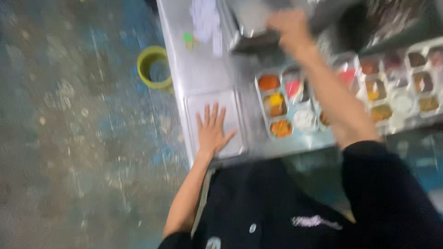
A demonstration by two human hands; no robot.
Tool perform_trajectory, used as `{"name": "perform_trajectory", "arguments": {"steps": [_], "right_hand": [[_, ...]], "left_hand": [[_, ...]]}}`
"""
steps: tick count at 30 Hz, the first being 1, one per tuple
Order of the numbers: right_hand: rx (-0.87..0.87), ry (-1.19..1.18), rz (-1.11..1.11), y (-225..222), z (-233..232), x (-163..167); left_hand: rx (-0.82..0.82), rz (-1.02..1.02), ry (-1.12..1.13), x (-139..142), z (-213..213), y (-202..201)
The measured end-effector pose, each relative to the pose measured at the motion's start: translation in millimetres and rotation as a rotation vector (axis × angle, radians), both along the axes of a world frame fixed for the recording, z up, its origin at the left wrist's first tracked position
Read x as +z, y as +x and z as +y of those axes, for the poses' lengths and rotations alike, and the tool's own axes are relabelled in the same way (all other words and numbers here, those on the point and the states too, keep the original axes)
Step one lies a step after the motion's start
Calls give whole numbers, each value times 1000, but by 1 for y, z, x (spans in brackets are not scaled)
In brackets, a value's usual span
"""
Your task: The person takes plastic-wrapped watermelon slices from a green basket and places one slice into each compartment tray on the stainless steel table. They then place a metal lid over each filled tray and stack the lidded trays on the table.
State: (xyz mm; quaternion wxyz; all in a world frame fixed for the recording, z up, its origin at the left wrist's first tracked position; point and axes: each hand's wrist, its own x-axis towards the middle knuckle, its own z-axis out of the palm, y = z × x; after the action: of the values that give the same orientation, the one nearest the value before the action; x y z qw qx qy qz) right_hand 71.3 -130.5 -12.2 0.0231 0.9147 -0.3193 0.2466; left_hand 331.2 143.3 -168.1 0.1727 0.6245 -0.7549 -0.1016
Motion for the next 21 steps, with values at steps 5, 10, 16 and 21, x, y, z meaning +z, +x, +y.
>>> {"name": "perform_trajectory", "arguments": {"steps": [5,10,16,21], "right_hand": [[-109,326,195,5,-16,24],[86,32,-171,-29,15,81],[-213,-299,-73,-242,-30,223],[-103,-197,450,-321,-111,240]], "left_hand": [[4,-94,24,27,-17,-13],[85,-202,133,50,-25,-45],[180,-122,198,71,-35,-71],[560,564,-198,95,-55,-146]]}}
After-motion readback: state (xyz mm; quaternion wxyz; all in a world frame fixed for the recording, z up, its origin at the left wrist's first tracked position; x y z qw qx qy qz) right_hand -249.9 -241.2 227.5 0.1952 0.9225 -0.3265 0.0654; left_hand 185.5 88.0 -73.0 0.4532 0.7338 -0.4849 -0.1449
